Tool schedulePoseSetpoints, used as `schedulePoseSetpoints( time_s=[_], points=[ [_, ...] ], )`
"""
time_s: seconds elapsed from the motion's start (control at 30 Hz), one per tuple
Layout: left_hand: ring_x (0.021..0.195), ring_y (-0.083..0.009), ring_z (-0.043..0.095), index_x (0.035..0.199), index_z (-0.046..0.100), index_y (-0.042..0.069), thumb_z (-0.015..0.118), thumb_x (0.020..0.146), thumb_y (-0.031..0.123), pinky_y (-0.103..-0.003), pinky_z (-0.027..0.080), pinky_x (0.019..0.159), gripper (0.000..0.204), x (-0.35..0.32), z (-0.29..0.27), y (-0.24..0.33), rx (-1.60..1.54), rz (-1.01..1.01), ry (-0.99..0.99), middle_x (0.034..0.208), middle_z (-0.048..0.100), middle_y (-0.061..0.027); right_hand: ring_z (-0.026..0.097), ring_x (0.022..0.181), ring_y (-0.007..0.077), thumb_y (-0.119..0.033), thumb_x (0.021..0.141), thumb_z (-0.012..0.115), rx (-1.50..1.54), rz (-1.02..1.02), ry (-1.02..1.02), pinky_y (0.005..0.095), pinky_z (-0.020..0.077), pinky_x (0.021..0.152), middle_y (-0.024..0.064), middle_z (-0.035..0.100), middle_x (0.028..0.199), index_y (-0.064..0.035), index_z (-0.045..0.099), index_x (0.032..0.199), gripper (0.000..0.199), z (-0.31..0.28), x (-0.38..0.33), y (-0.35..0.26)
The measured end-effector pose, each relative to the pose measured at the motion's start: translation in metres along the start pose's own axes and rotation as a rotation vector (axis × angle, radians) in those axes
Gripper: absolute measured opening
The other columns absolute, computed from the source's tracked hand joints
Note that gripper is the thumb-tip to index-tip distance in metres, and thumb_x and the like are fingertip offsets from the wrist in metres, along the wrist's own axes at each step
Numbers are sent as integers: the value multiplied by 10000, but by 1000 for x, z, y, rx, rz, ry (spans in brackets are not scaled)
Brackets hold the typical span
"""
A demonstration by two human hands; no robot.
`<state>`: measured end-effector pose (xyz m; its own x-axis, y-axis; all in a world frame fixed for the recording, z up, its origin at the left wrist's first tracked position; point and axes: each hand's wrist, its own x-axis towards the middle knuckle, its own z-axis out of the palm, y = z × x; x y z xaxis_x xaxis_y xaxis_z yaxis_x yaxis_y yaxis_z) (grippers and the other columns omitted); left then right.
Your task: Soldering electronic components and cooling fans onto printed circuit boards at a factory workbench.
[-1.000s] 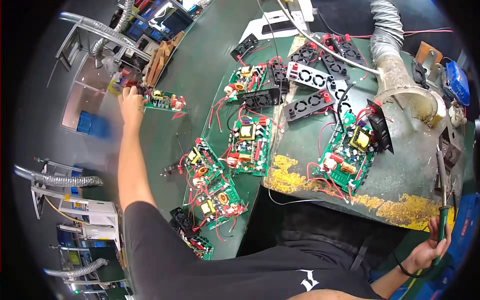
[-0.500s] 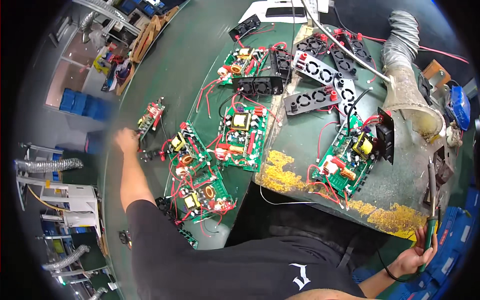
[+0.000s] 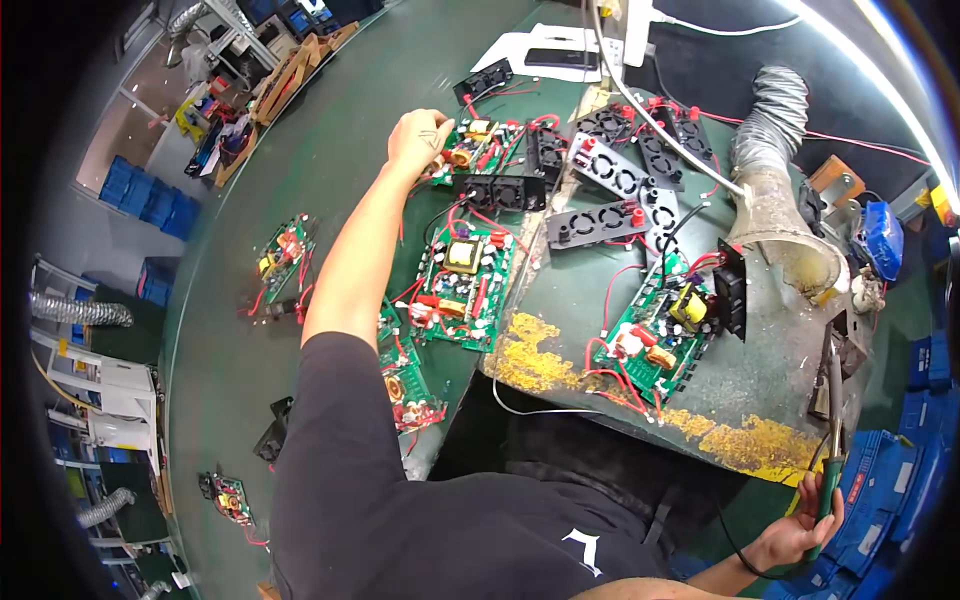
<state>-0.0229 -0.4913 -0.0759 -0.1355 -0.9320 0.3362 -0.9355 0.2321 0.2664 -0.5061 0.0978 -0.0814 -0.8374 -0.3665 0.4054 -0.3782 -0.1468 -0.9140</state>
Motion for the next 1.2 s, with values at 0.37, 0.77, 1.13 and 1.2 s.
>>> schedulePoseSetpoints(
  time_s=[0.37,0.77,1.13,1.2],
  points=[
    [943,-208,716,1015,790,217,776,807,442,-400,506,901,306,65,71,-14,-127,-248,-1,980,766,-28,701,987,323,-358,1054,311,-70,65,156,358,565,900,266,667,1147,30,499,1306,499,-34,-20,-8],
    [901,-298,672,957,768,78,729,872,176,-397,517,820,136,11,-137,64,261,520,690,901,727,-116,716,935,342,-336,1010,390,114,23,61,392,573,854,299,678,1089,31,534,1280,478,-32,-15,4],
    [1015,-226,658,1160,609,-106,497,1044,55,-330,517,947,228,-140,-277,158,-507,274,372,1085,680,-177,709,918,432,-309,983,390,259,31,87,447,605,829,372,649,1068,87,522,1238,489,-38,-12,22],
    [966,-230,650,1152,599,-113,467,1053,50,-369,517,943,231,-176,-269,178,-705,355,330,1029,670,-175,710,918,431,-313,982,390,270,32,102,447,604,837,373,649,1066,87,525,1231,489,-46,-15,24]
  ],
)
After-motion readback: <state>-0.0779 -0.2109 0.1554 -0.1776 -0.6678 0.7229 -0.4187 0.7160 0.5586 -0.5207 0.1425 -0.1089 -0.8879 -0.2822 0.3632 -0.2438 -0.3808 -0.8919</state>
